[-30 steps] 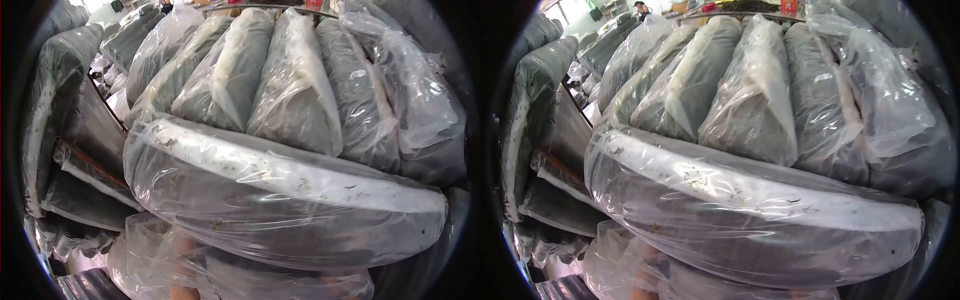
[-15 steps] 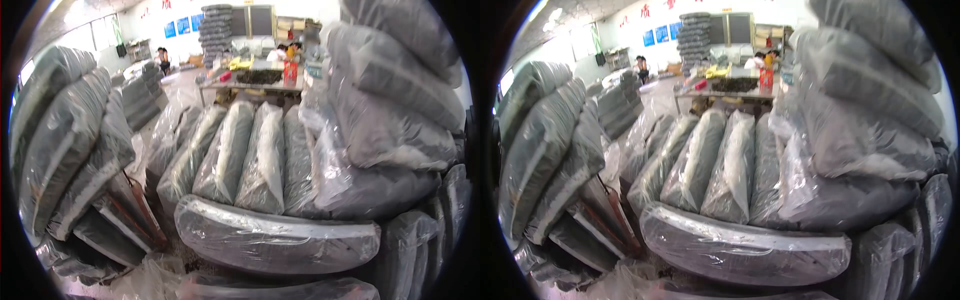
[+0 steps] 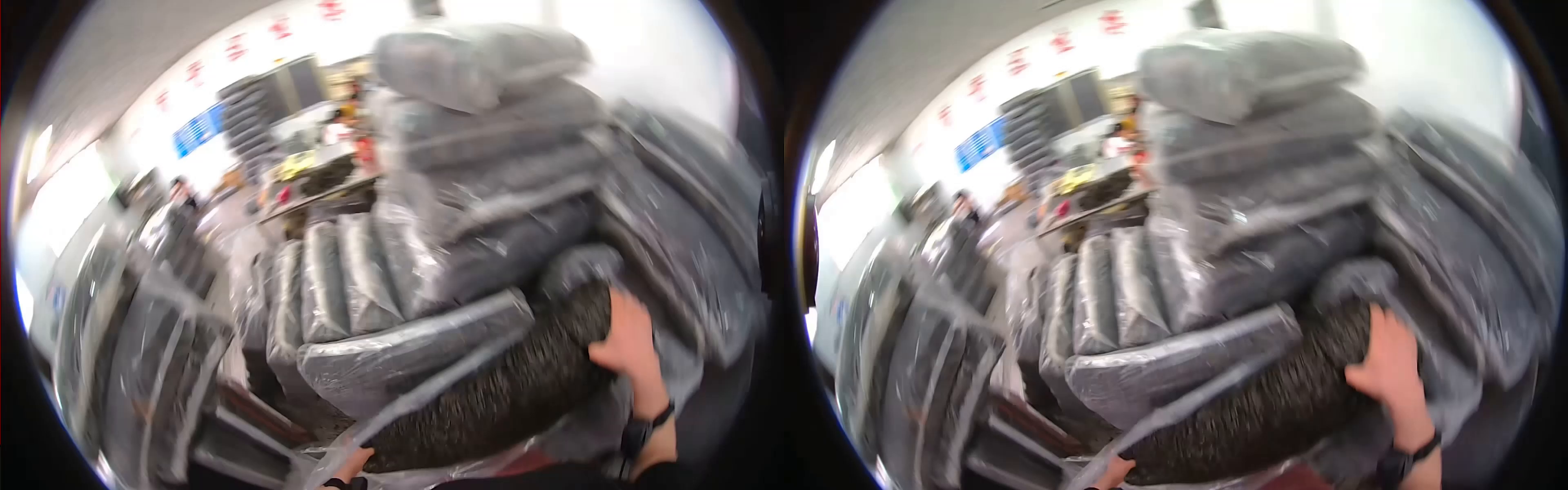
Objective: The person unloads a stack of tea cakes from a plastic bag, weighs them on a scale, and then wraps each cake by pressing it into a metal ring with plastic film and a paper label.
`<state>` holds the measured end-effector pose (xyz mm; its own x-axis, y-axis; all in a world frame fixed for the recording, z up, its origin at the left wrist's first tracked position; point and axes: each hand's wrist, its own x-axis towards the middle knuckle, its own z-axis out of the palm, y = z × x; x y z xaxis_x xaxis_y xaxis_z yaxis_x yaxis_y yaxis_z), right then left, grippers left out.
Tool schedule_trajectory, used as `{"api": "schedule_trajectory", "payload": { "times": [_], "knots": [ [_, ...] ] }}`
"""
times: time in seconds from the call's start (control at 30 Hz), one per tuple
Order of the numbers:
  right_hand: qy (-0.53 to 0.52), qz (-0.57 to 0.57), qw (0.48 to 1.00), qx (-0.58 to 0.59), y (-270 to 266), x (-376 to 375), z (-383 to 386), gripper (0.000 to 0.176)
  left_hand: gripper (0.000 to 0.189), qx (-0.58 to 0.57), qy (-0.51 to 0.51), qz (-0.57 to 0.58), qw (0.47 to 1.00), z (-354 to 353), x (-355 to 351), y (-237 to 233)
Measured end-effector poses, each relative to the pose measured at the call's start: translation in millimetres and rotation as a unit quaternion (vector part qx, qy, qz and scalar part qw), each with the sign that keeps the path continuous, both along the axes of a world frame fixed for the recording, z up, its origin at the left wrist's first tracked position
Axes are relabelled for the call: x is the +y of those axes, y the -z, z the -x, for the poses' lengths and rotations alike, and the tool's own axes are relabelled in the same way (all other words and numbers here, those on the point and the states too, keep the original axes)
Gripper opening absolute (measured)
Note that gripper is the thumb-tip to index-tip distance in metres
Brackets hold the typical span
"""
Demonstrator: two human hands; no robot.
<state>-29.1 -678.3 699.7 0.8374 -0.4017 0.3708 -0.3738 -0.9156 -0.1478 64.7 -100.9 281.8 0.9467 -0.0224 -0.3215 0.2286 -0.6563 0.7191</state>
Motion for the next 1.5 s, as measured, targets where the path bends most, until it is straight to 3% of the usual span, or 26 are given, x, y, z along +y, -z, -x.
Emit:
{"api": "schedule_trajectory", "payload": {
  "times": [0.03, 0.1, 0.13, 0.17, 0.2, 0.23, 0.27, 0.3, 0.4, 0.47, 0.5, 0.53, 0.6, 0.63, 0.67, 0.7, 0.77, 0.8, 0.83, 0.9, 1.03, 1.17, 1.2, 1.33, 1.4, 1.5],
  "knots": [
    [0.026, -0.006, 1.0, -0.014, -17, 7, 16, 0.089, 0.086, 0.003, -0.031, 0.005, 1.0, -16, -21, -40],
    [0.059, 0.053, 0.992, -0.102, -29, 2, 68, 0.087, 0.085, -0.051, -0.066, 0.147, 0.986, -30, -46, -87],
    [0.071, 0.013, 0.991, -0.117, -36, 1, 97, 0.088, 0.085, -0.11, -0.059, 0.143, 0.982, -36, -52, -103],
    [0.099, 0.043, 0.981, -0.159, -25, -6, 124, 0.09, 0.086, -0.164, -0.067, 0.149, 0.973, -29, -75, -143],
    [0.103, -0.021, 0.978, -0.18, -26, -9, 152, 0.094, 0.086, -0.239, -0.051, 0.137, 0.96, -48, -63, -127],
    [0.105, 0.013, 0.968, -0.226, -10, -18, 178, 0.098, 0.085, -0.33, -0.035, 0.142, 0.933, -50, -72, -145],
    [0.127, -0.02, 0.967, -0.219, -7, -17, 163, 0.099, 0.084, -0.385, -0.024, 0.045, 0.922, -69, -62, -179],
    [0.143, -0.035, 0.959, -0.241, 0, -15, 170, 0.1, 0.085, -0.392, -0.026, 0.074, 0.917, -68, -84, -222],
    [0.183, -0.103, 0.907, -0.364, 17, -14, 254, 0.101, 0.087, -0.526, -0.023, 0.055, 0.848, -71, -117, -264],
    [0.19, -0.118, 0.861, -0.457, 52, -31, 324, 0.102, 0.087, -0.611, 0.029, 0.068, 0.788, -49, -162, -301],
    [0.209, -0.12, 0.85, -0.469, 40, -26, 317, 0.103, 0.085, -0.607, 0.068, 0.108, 0.785, -83, -172, -324],
    [0.252, -0.093, 0.837, -0.477, 54, -31, 361, 0.103, 0.081, -0.674, 0.082, 0.074, 0.731, -63, -199, -344],
    [0.306, -0.076, 0.806, -0.502, 67, -38, 433, 0.104, 0.078, -0.518, 0.037, 0.024, 0.854, 66, -272, -433],
    [0.321, -0.11, 0.781, -0.524, 69, -38, 471, 0.106, 0.08, -0.567, 0.097, 0.049, 0.816, 80, -300, -446],
    [0.338, -0.091, 0.768, -0.536, 78, -45, 508, 0.107, 0.077, -0.645, 0.157, 0.179, 0.727, 62, -337, -434],
    [0.361, -0.084, 0.749, -0.549, 79, -46, 544, 0.106, 0.073, -0.592, 0.136, 0.159, 0.778, 150, -370, -471],
    [0.382, -0.06, 0.712, -0.587, 86, -46, 620, 0.104, 0.071, -0.657, 0.203, 0.206, 0.696, 193, -434, -493],
    [0.39, -0.064, 0.685, -0.611, 97, -48, 654, 0.102, 0.075, -0.699, 0.25, 0.246, 0.623, 203, -470, -500],
    [0.414, -0.025, 0.67, -0.616, 110, -53, 690, 0.101, 0.07, -0.679, 0.284, 0.258, 0.626, 242, -500, -512],
    [0.443, -0.025, 0.608, -0.659, 116, -51, 741, 0.099, 0.083, -0.697, 0.256, 0.253, 0.62, 240, -581, -520],
    [0.53, 0.014, 0.52, -0.67, 146, -46, 827, 0.1, 0.085, -0.669, 0.353, 0.332, 0.563, 390, -667, -582],
    [0.522, 0.044, 0.44, -0.729, 192, -70, 894, 0.099, 0.089, -0.673, 0.41, 0.38, 0.486, 537, -748, -627],
    [0.522, 0.049, 0.424, -0.738, 181, -82, 898, 0.098, 0.088, -0.669, 0.416, 0.4, 0.468, 554, -757, -656],
    [0.523, 0.054, 0.345, -0.777, 229, -157, 954, 0.097, 0.088, -0.67, 0.461, 0.441, 0.379, 704, -827, -696],
    [0.539, 0.03, 0.295, -0.789, 213, -186, 981, 0.098, 0.087, -0.682, 0.463, 0.457, 0.334, 775, -861, -710],
    [0.548, 0.037, 0.263, -0.793, 229, -240, 1027, 0.096, 0.086, -0.703, 0.465, 0.466, 0.27, 871, -906, -734]
  ]
}}
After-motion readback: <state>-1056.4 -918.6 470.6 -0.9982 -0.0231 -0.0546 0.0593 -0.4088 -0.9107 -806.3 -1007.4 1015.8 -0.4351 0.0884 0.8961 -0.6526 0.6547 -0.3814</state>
